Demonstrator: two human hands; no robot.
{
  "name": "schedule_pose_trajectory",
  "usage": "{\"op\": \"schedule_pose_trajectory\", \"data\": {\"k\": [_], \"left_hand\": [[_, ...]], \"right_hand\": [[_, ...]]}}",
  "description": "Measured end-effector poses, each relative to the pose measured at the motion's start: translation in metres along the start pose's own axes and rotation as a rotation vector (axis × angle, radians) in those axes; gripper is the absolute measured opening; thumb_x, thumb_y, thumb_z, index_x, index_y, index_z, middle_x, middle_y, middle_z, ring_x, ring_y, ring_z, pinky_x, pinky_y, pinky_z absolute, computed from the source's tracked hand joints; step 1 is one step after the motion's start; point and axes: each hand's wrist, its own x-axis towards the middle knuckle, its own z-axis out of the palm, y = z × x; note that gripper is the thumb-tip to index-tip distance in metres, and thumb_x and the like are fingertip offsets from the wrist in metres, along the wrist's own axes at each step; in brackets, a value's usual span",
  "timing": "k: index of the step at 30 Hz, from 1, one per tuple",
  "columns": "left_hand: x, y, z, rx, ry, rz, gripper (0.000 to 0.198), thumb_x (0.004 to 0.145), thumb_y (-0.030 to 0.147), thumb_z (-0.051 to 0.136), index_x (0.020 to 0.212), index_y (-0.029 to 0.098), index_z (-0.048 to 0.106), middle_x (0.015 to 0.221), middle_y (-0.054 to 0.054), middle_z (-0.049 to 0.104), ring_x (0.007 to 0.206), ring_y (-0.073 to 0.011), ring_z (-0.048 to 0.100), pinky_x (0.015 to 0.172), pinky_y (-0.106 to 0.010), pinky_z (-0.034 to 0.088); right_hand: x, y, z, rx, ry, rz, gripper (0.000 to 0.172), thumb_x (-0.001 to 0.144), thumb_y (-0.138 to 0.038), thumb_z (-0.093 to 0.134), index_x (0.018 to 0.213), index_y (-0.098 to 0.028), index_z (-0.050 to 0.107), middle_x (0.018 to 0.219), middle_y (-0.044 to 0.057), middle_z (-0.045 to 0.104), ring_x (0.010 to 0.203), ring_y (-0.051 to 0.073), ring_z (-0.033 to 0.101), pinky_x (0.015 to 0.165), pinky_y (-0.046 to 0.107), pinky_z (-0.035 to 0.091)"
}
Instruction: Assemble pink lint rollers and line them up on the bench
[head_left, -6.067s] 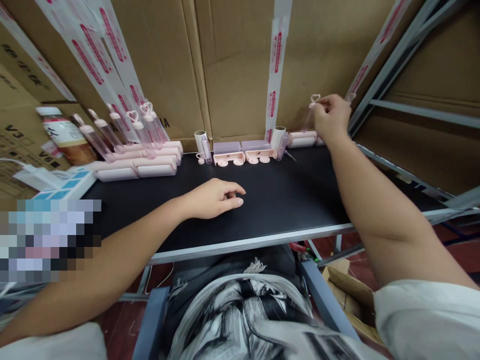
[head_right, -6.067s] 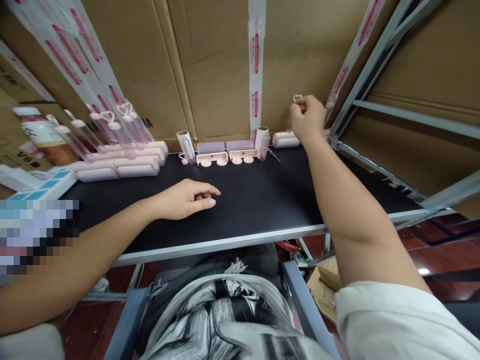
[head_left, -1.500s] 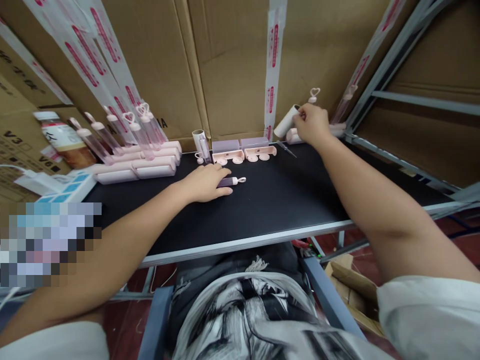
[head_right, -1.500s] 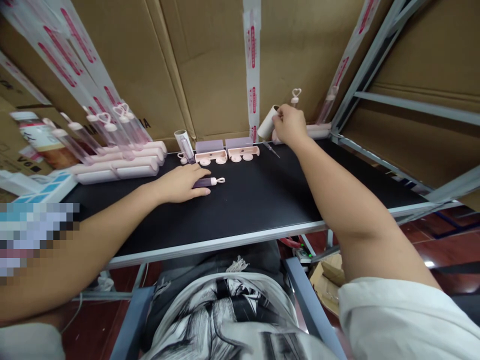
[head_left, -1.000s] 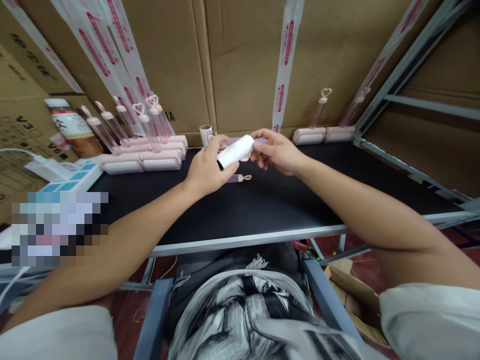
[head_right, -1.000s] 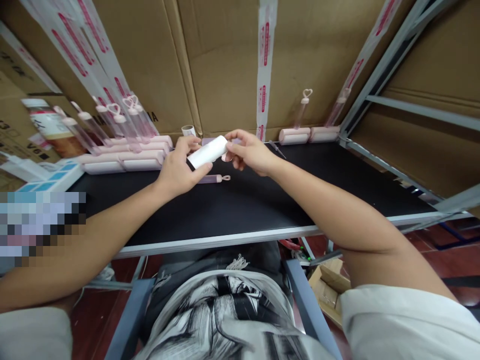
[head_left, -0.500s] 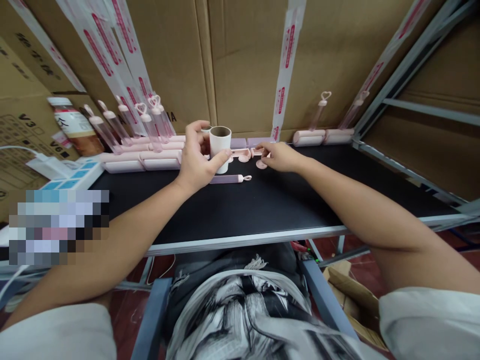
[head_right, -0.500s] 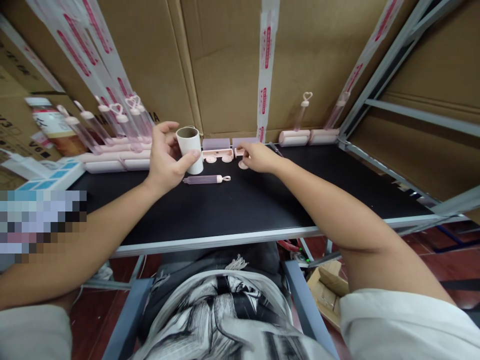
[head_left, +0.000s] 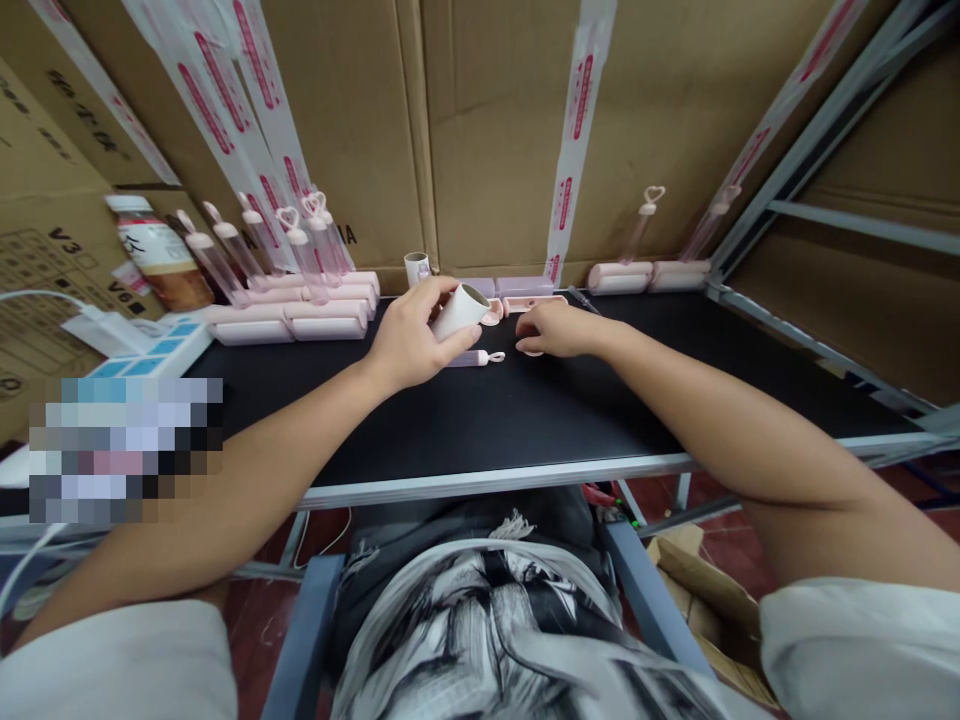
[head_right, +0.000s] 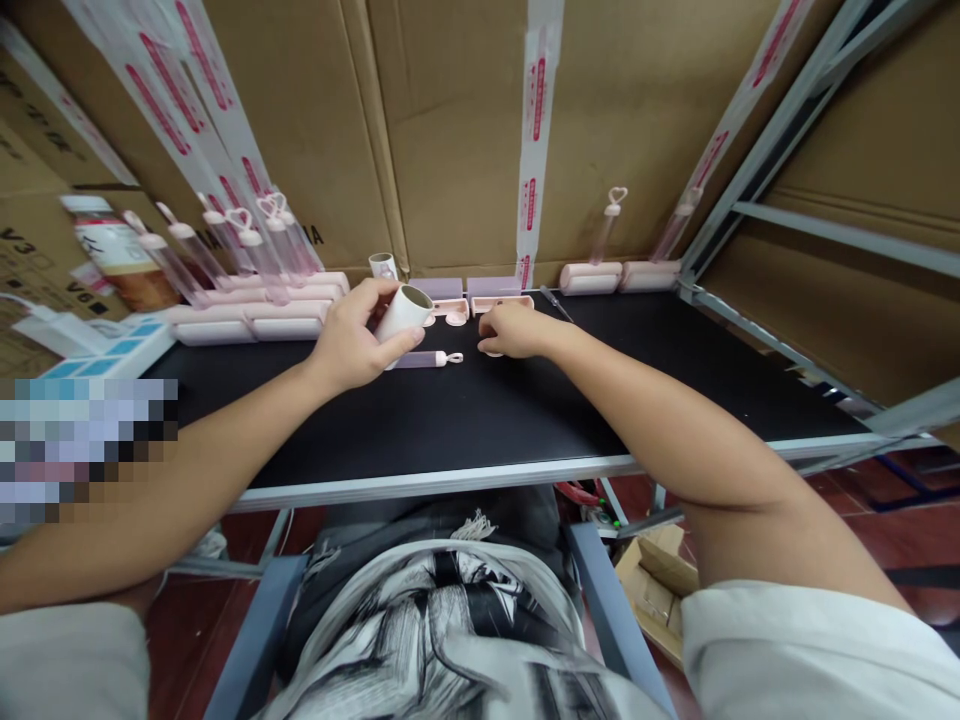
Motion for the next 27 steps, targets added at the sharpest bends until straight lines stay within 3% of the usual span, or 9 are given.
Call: {"op": "schedule_pose_trajectory", "data": {"k": [7,12,15,20,27], "left_hand": [[0.000,-0.001,-0.001,0.018,-0.043,-0.040,0.051,0.082,0.049,0.075,0.123,0.019,0.067,0.114,-0.008,0.076,0.095,-0.0237,0.071,0.090,-0.040,0.058],[0.001,0.000,-0.001,0.028,-0.071,-0.032,0.050,0.083,0.047,0.075,0.123,0.019,0.068,0.117,-0.009,0.077,0.097,-0.0242,0.071,0.091,-0.040,0.058],[0.001,0.001,-0.002,0.036,-0.101,-0.036,0.050,0.084,0.048,0.074,0.124,0.019,0.068,0.118,-0.009,0.077,0.098,-0.0248,0.071,0.091,-0.040,0.058],[0.002,-0.001,-0.002,0.048,-0.097,-0.044,0.050,0.083,0.048,0.075,0.124,0.019,0.068,0.116,-0.008,0.077,0.096,-0.0246,0.071,0.089,-0.039,0.057],[0.001,-0.001,-0.001,0.051,-0.107,-0.027,0.049,0.084,0.047,0.074,0.123,0.018,0.069,0.116,-0.008,0.076,0.097,-0.0245,0.070,0.089,-0.039,0.057]], "right_hand": [[-0.004,0.002,0.000,0.103,0.069,-0.058,0.039,0.090,-0.024,0.068,0.124,-0.019,0.086,0.115,0.009,0.085,0.103,0.027,0.076,0.090,0.033,0.053],[-0.005,-0.001,-0.004,0.201,0.259,-0.081,0.018,0.088,-0.021,0.066,0.092,-0.019,0.084,0.096,0.007,0.081,0.087,0.023,0.071,0.080,0.032,0.049],[-0.006,-0.006,-0.006,0.167,0.323,-0.088,0.019,0.094,-0.023,0.062,0.084,-0.018,0.078,0.094,0.009,0.079,0.086,0.023,0.069,0.081,0.033,0.047],[-0.008,-0.014,-0.002,0.146,0.277,-0.148,0.020,0.101,-0.031,0.062,0.103,-0.018,0.078,0.112,0.013,0.082,0.100,0.028,0.073,0.089,0.036,0.048],[0.001,-0.016,0.017,0.146,0.226,-0.164,0.026,0.098,-0.032,0.073,0.119,-0.016,0.075,0.123,0.015,0.080,0.113,0.030,0.073,0.092,0.035,0.048]]}}
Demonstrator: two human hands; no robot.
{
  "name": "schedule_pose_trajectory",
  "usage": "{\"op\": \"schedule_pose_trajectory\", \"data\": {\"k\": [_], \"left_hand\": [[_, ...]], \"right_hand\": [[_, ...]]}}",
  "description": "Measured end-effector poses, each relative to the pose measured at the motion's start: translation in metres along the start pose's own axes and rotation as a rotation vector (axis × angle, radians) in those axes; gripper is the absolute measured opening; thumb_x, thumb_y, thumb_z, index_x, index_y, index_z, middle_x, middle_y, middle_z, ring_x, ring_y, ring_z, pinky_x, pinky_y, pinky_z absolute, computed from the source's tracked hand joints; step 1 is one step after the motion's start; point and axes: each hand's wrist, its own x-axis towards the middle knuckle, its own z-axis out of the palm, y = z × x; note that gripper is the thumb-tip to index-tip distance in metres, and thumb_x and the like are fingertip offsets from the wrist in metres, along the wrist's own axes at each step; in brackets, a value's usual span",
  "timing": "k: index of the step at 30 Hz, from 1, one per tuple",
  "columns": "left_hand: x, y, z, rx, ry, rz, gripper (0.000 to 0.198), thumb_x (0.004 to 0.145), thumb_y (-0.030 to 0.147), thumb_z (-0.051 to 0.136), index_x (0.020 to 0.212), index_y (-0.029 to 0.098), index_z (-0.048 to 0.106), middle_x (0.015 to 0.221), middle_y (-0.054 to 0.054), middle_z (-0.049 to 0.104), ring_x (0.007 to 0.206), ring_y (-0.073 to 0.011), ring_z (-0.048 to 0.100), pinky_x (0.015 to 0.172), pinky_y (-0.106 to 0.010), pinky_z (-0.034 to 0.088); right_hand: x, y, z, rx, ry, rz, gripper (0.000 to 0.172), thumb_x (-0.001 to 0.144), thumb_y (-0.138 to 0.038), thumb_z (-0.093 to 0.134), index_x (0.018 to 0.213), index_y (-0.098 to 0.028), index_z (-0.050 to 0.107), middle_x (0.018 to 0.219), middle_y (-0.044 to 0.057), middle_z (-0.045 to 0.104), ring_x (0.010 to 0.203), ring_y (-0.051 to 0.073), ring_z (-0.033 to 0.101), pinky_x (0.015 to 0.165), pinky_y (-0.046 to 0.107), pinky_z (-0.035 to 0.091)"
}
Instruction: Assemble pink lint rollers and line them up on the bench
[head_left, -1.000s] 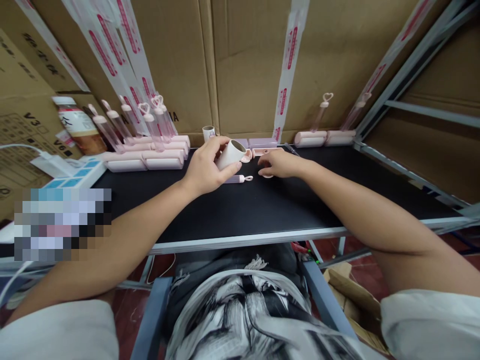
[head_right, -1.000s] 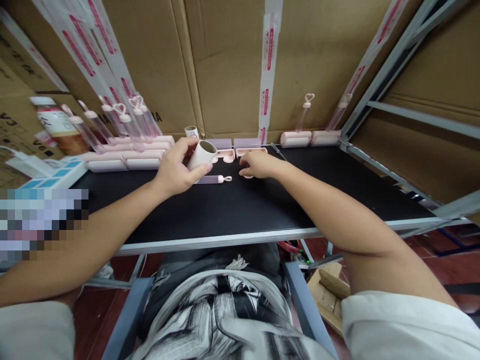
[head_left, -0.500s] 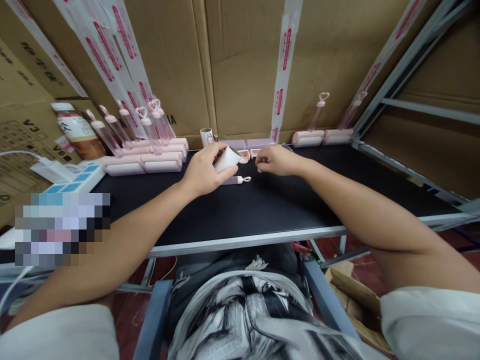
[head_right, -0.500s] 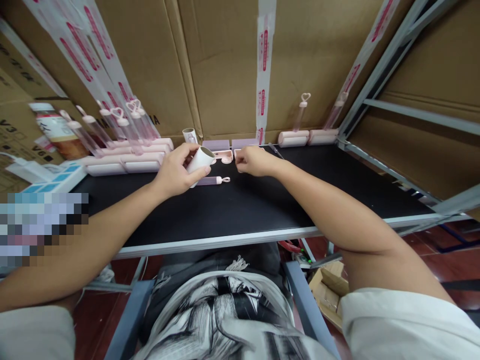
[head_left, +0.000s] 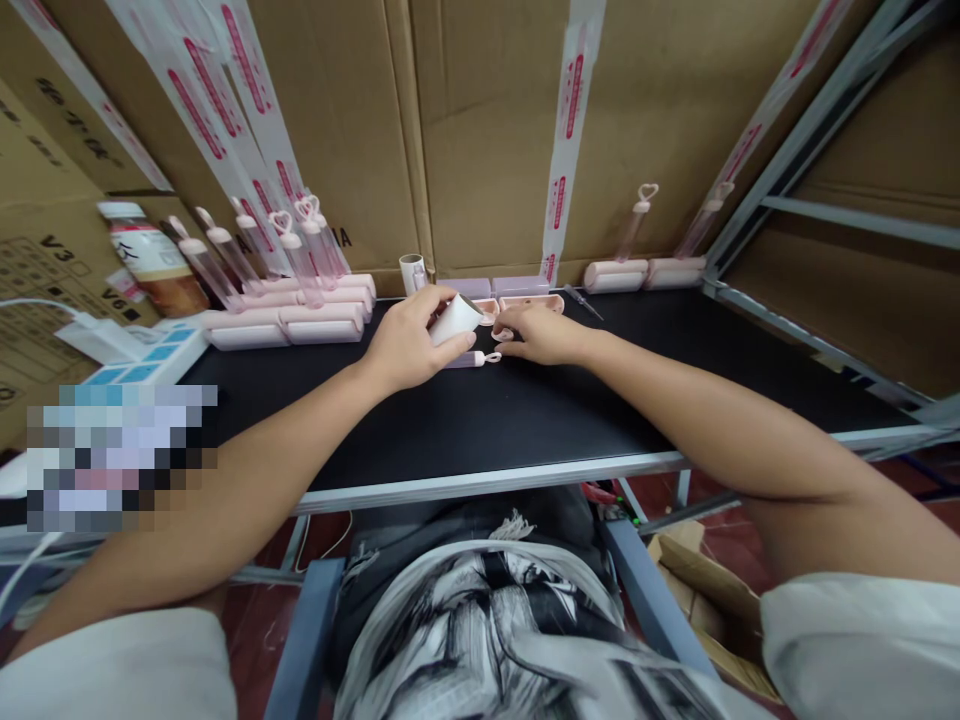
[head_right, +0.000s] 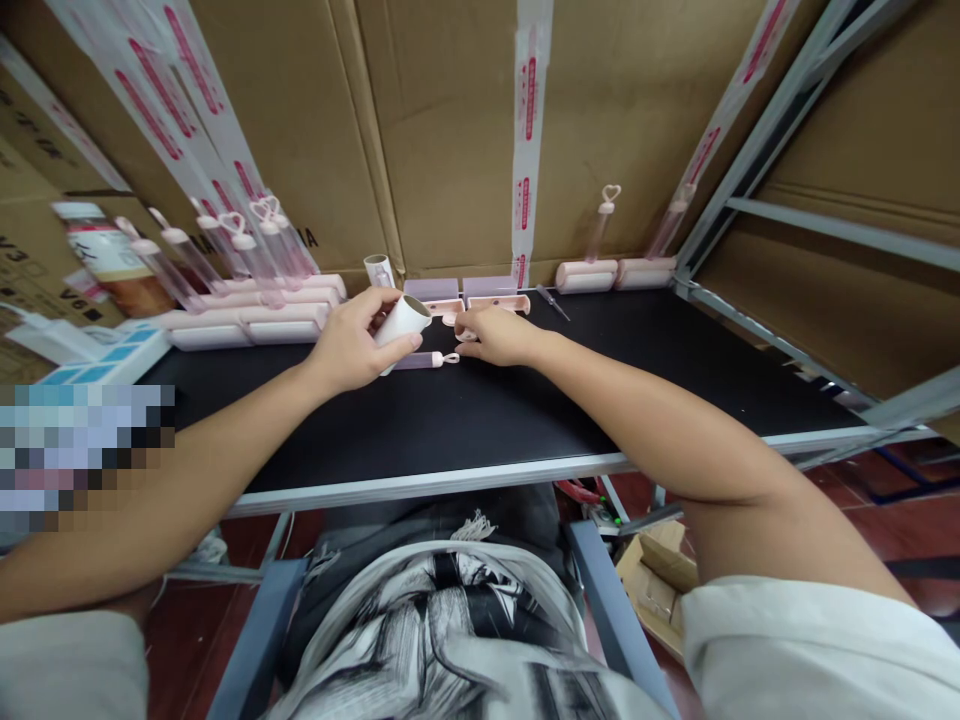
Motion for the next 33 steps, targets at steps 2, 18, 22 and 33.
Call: {"op": "schedule_pose_trajectory", "data": {"k": [2,18,22,33], "left_hand": [[0.000,0.000,0.000,-0.001,-0.004,-0.007,0.050,0.084,0.047,0.074,0.123,0.018,0.069,0.116,-0.008,0.076,0.097,-0.0246,0.070,0.089,-0.039,0.057],[-0.002,0.004,-0.002,-0.010,-0.121,0.032,0.056,0.083,0.048,0.076,0.130,0.018,0.072,0.123,-0.010,0.079,0.102,-0.0277,0.073,0.097,-0.043,0.058],[-0.004,0.008,-0.002,-0.067,-0.176,0.070,0.058,0.086,0.048,0.078,0.138,0.022,0.072,0.130,-0.009,0.079,0.103,-0.0263,0.075,0.099,-0.042,0.058],[-0.006,0.010,0.002,-0.077,-0.087,0.066,0.054,0.084,0.052,0.078,0.127,0.019,0.071,0.119,-0.009,0.079,0.095,-0.0240,0.074,0.090,-0.039,0.059]], "right_hand": [[0.003,0.000,0.004,-0.003,-0.014,0.019,0.021,0.099,-0.031,0.071,0.113,-0.016,0.077,0.119,0.015,0.082,0.108,0.029,0.073,0.090,0.035,0.048],[-0.007,-0.016,-0.020,0.346,0.571,0.112,0.017,0.089,-0.033,0.066,0.099,-0.021,0.070,0.114,0.012,0.073,0.087,0.023,0.068,0.084,0.038,0.056],[-0.014,-0.039,-0.021,0.650,0.594,0.012,0.036,0.090,-0.054,0.070,0.082,-0.025,0.051,0.124,0.012,0.076,0.103,0.026,0.072,0.091,0.041,0.058],[-0.024,-0.060,-0.010,0.786,0.431,-0.120,0.054,0.095,-0.081,0.064,0.097,-0.028,0.056,0.133,0.012,0.078,0.128,0.030,0.074,0.110,0.048,0.057]]}}
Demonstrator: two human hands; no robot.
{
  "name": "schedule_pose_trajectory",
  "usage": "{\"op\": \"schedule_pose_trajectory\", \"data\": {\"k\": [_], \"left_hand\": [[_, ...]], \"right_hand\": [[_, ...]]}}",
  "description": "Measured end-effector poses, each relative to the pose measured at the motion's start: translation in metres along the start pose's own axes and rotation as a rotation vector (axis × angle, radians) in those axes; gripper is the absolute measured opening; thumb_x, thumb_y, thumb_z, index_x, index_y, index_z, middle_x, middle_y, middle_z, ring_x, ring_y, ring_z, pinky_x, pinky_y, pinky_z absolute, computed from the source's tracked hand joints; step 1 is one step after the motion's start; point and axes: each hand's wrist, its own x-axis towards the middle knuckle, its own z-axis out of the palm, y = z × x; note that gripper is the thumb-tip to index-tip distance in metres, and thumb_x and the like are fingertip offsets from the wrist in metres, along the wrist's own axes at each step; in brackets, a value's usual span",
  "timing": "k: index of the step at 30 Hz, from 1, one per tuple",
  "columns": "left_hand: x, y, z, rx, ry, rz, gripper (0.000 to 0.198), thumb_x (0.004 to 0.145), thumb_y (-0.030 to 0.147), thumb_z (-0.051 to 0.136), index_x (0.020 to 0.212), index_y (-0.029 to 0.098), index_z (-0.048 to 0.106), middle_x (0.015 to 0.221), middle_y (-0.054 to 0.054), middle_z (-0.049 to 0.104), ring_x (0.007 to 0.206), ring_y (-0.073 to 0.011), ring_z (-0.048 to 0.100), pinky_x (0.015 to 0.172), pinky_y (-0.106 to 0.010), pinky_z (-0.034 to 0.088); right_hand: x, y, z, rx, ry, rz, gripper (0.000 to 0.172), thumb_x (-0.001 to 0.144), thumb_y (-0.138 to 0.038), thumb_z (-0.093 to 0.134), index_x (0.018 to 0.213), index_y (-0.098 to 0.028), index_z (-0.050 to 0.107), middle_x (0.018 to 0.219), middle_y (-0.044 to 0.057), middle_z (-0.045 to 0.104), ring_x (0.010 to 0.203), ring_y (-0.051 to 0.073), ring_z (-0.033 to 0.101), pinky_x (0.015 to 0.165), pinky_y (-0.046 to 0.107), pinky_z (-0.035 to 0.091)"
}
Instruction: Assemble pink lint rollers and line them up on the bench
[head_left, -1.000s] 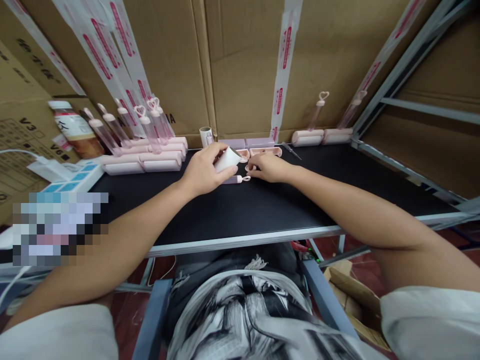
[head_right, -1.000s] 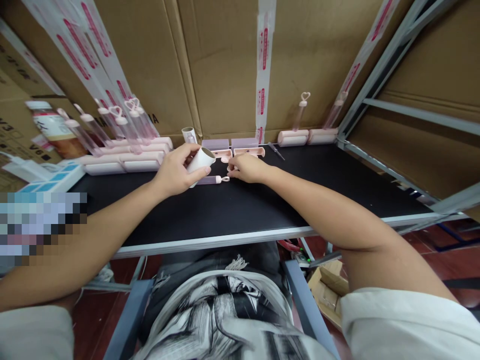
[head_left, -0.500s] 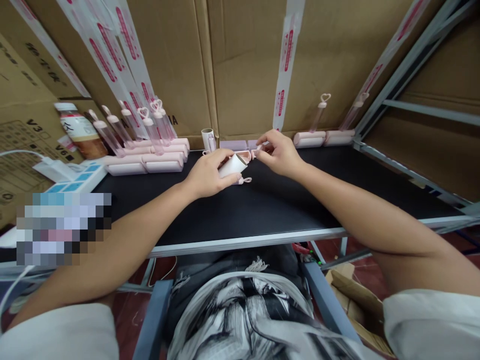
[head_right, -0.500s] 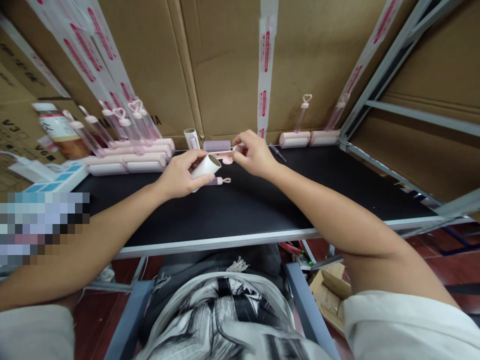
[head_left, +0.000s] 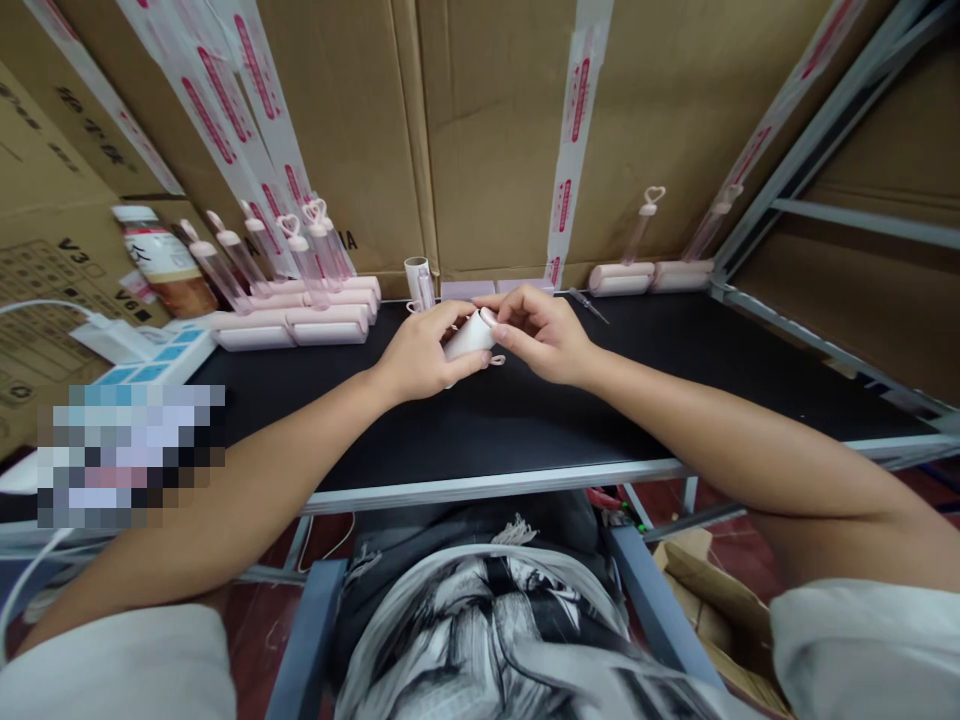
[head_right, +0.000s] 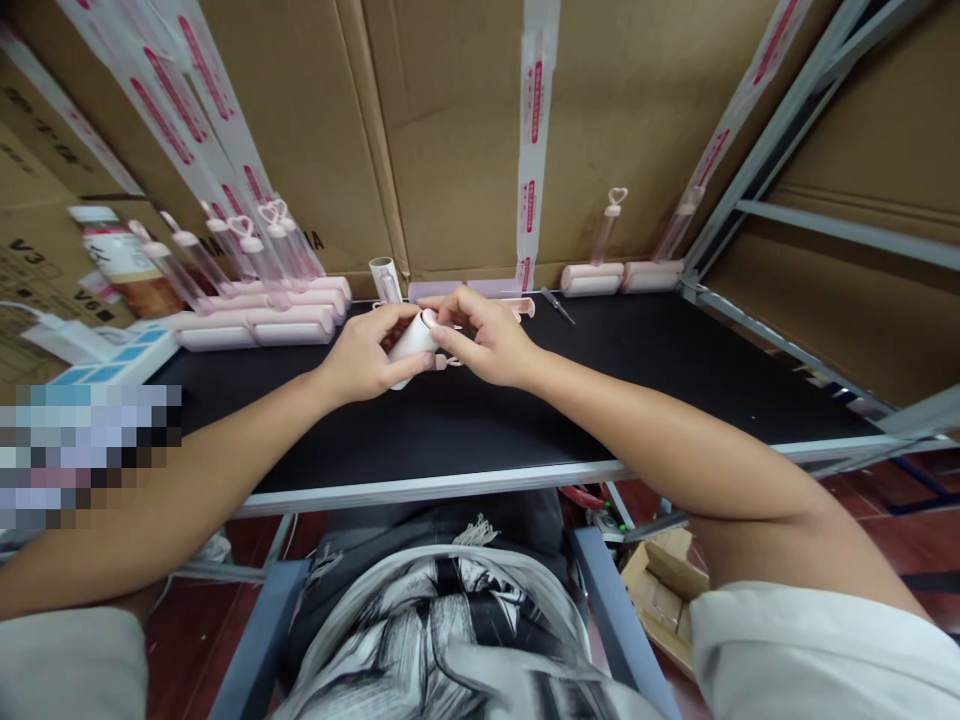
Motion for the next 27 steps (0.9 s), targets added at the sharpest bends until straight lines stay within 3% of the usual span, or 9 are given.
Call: {"op": "schedule_pose_trajectory", "data": {"k": [4,10,16,18,23,25,27], "left_hand": [[0.000,-0.002,0.000,-0.016,0.011,0.005,0.055,0.084,0.052,0.079,0.128,0.019,0.070,0.118,-0.008,0.079,0.094,-0.0231,0.073,0.090,-0.039,0.059],[-0.002,-0.002,0.000,-0.062,0.018,0.024,0.054,0.084,0.051,0.082,0.126,0.019,0.070,0.118,-0.008,0.079,0.093,-0.0221,0.073,0.090,-0.038,0.059],[-0.001,-0.001,0.002,-0.103,0.059,0.042,0.054,0.087,0.054,0.082,0.125,0.019,0.070,0.117,-0.009,0.080,0.093,-0.0221,0.074,0.089,-0.037,0.059],[-0.001,-0.001,0.002,-0.121,0.085,0.060,0.055,0.087,0.053,0.083,0.127,0.018,0.070,0.117,-0.009,0.080,0.092,-0.0214,0.074,0.088,-0.036,0.059],[0.001,-0.005,0.002,-0.118,0.149,0.062,0.053,0.086,0.047,0.083,0.128,0.017,0.070,0.115,-0.008,0.080,0.091,-0.0208,0.074,0.085,-0.034,0.058],[0.000,-0.009,0.003,-0.126,0.168,0.046,0.054,0.086,0.048,0.083,0.128,0.017,0.069,0.114,-0.008,0.079,0.091,-0.0211,0.075,0.084,-0.034,0.059],[0.000,-0.013,0.006,-0.132,0.180,0.032,0.058,0.084,0.049,0.084,0.130,0.018,0.066,0.117,-0.009,0.079,0.095,-0.0228,0.076,0.086,-0.035,0.059]], "right_hand": [[0.000,0.004,0.003,0.015,0.004,-0.042,0.048,0.100,-0.076,0.062,0.101,-0.029,0.054,0.139,0.013,0.077,0.139,0.030,0.070,0.113,0.047,0.056],[-0.001,-0.002,0.008,-0.047,0.037,-0.042,0.054,0.100,-0.082,0.055,0.095,-0.028,0.049,0.155,0.016,0.070,0.143,0.032,0.067,0.115,0.051,0.053],[-0.004,-0.003,0.004,-0.041,-0.032,-0.142,0.044,0.104,-0.071,0.060,0.107,-0.028,0.051,0.164,0.015,0.060,0.155,0.031,0.057,0.124,0.052,0.047],[-0.003,0.002,0.003,-0.069,0.010,-0.176,0.047,0.100,-0.073,0.064,0.112,-0.029,0.052,0.168,0.015,0.054,0.156,0.033,0.054,0.124,0.056,0.048],[0.003,0.020,0.006,-0.065,0.315,-0.414,0.061,0.090,-0.069,0.079,0.131,-0.033,0.052,0.161,0.013,0.050,0.131,0.034,0.064,0.097,0.053,0.063],[0.004,0.022,0.008,-0.089,0.265,-0.475,0.055,0.092,-0.061,0.078,0.132,-0.032,0.053,0.148,0.013,0.058,0.110,0.028,0.068,0.085,0.046,0.064],[0.004,0.021,0.007,-0.106,0.121,-0.479,0.048,0.096,-0.053,0.076,0.132,-0.030,0.056,0.133,0.011,0.066,0.091,0.022,0.068,0.079,0.041,0.062]]}}
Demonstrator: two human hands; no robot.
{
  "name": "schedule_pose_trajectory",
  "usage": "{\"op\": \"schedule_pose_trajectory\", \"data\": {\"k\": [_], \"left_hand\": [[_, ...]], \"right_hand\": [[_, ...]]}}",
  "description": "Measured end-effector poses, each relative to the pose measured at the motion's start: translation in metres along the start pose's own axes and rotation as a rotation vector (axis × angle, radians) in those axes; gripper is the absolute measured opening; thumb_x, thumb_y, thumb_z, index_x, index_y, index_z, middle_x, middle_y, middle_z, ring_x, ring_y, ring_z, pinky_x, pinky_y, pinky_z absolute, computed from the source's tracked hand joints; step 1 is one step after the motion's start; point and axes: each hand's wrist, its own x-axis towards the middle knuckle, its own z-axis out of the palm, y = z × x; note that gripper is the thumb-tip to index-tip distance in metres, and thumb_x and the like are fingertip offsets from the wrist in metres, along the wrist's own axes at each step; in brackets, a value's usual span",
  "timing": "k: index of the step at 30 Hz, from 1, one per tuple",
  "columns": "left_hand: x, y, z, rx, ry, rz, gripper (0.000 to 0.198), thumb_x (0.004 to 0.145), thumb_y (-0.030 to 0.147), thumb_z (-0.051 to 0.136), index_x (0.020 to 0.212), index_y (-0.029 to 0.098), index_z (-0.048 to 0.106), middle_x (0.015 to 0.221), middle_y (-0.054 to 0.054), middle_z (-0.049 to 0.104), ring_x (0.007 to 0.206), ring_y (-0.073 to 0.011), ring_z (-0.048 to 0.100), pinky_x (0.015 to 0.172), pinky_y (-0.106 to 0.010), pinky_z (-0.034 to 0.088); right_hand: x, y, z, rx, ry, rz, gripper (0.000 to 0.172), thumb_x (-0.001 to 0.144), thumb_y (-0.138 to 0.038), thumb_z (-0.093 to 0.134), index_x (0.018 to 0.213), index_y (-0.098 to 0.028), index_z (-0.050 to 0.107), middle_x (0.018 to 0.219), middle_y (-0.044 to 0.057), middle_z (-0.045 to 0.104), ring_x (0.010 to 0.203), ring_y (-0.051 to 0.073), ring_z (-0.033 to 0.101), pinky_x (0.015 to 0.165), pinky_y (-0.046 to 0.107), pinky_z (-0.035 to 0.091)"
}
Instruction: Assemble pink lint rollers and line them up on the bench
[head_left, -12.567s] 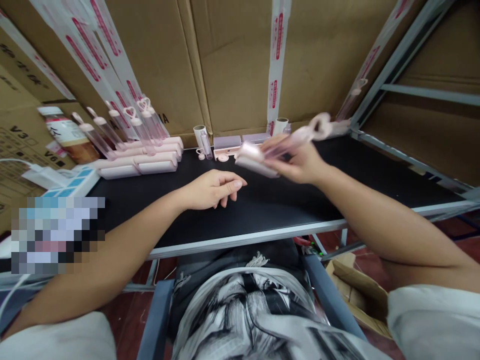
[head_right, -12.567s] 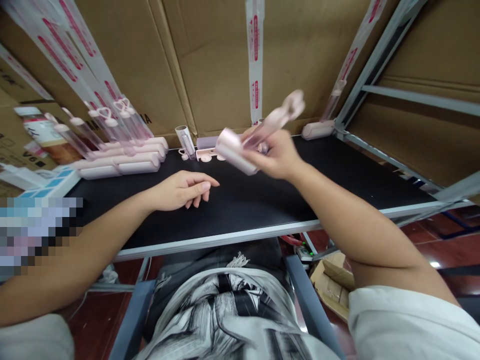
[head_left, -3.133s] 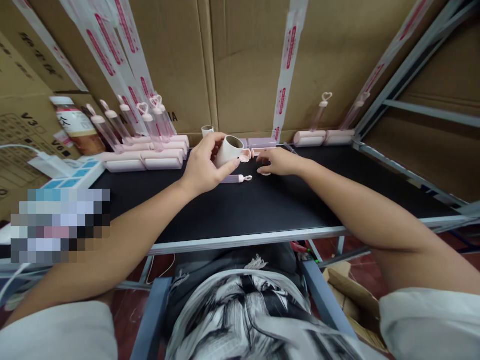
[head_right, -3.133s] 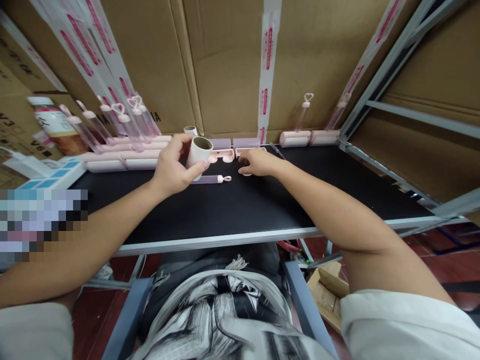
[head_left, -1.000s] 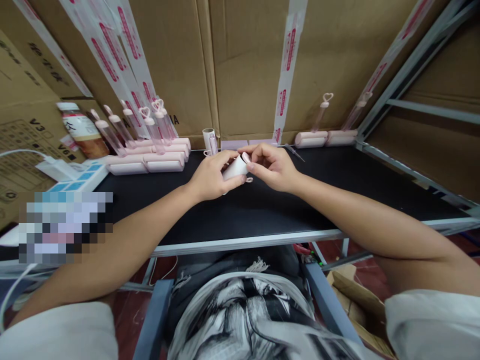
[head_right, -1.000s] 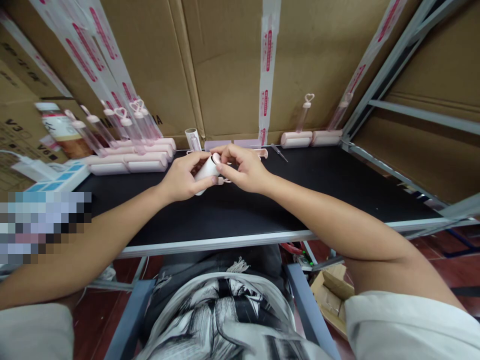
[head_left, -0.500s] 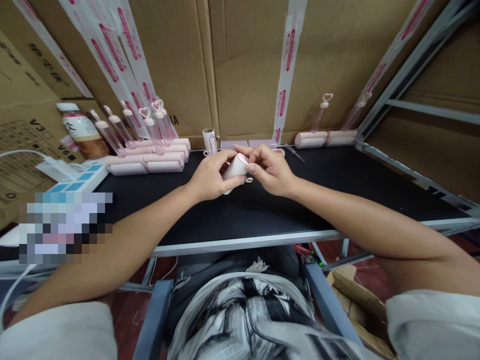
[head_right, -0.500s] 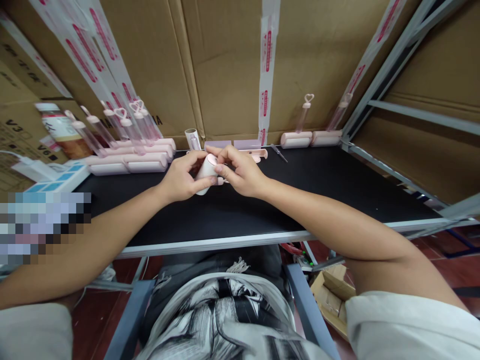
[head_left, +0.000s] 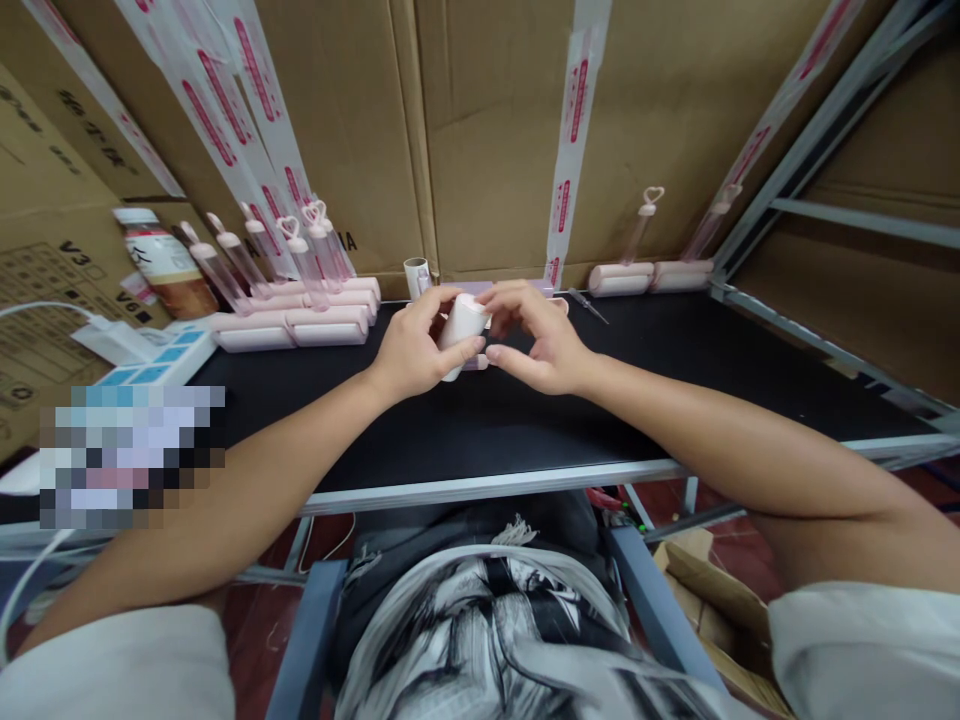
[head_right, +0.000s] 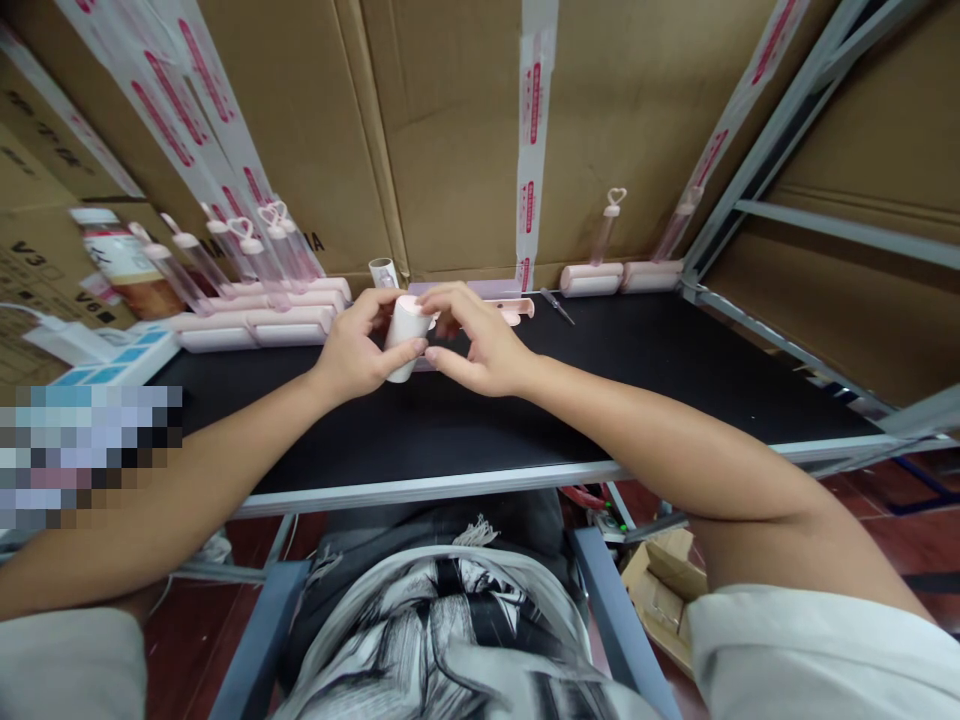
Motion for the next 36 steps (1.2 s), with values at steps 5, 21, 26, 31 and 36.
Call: {"op": "schedule_pose_trajectory", "data": {"k": [5,21,26,31,36], "left_hand": [[-0.001,-0.008,0.003,-0.039,0.008,-0.061,0.076,0.087,0.055,0.082,0.151,0.025,0.054,0.117,-0.009,0.076,0.089,-0.0225,0.075,0.082,-0.036,0.060],[0.010,0.003,-0.002,-0.257,0.182,-0.308,0.054,0.075,0.043,0.089,0.105,0.026,0.047,0.080,0.005,0.059,0.064,-0.0121,0.058,0.059,-0.024,0.043],[0.023,0.005,-0.005,-0.493,0.266,-0.600,0.047,0.080,0.040,0.080,0.094,0.027,0.037,0.065,0.009,0.057,0.043,-0.0109,0.053,0.041,-0.020,0.030],[0.027,0.005,-0.010,-0.592,0.291,-0.729,0.045,0.081,0.046,0.081,0.091,0.026,0.042,0.058,0.008,0.057,0.042,-0.0121,0.055,0.037,-0.019,0.030],[0.027,0.004,-0.010,-0.630,0.302,-0.756,0.041,0.081,0.050,0.079,0.093,0.025,0.048,0.057,0.007,0.056,0.043,-0.0131,0.055,0.036,-0.021,0.033]], "right_hand": [[0.009,0.001,-0.023,-0.118,0.089,0.124,0.035,0.095,-0.041,0.072,0.126,-0.028,0.063,0.107,0.005,0.070,0.084,0.020,0.066,0.079,0.039,0.059],[0.006,0.071,-0.072,-0.823,-0.652,0.841,0.034,0.097,-0.025,0.067,0.126,-0.016,0.081,0.123,0.014,0.083,0.113,0.030,0.077,0.099,0.036,0.055],[0.008,0.064,-0.064,-0.895,-0.685,0.892,0.052,0.098,-0.045,0.072,0.138,-0.012,0.075,0.136,0.022,0.078,0.123,0.037,0.074,0.099,0.041,0.056],[0.010,0.056,-0.057,-0.834,-0.818,0.885,0.036,0.100,-0.031,0.068,0.130,-0.016,0.080,0.130,0.015,0.081,0.119,0.031,0.075,0.098,0.034,0.054],[0.016,0.044,-0.057,-0.808,-0.747,0.874,0.020,0.090,-0.022,0.070,0.105,-0.017,0.082,0.109,0.011,0.083,0.102,0.027,0.075,0.085,0.031,0.051]]}}
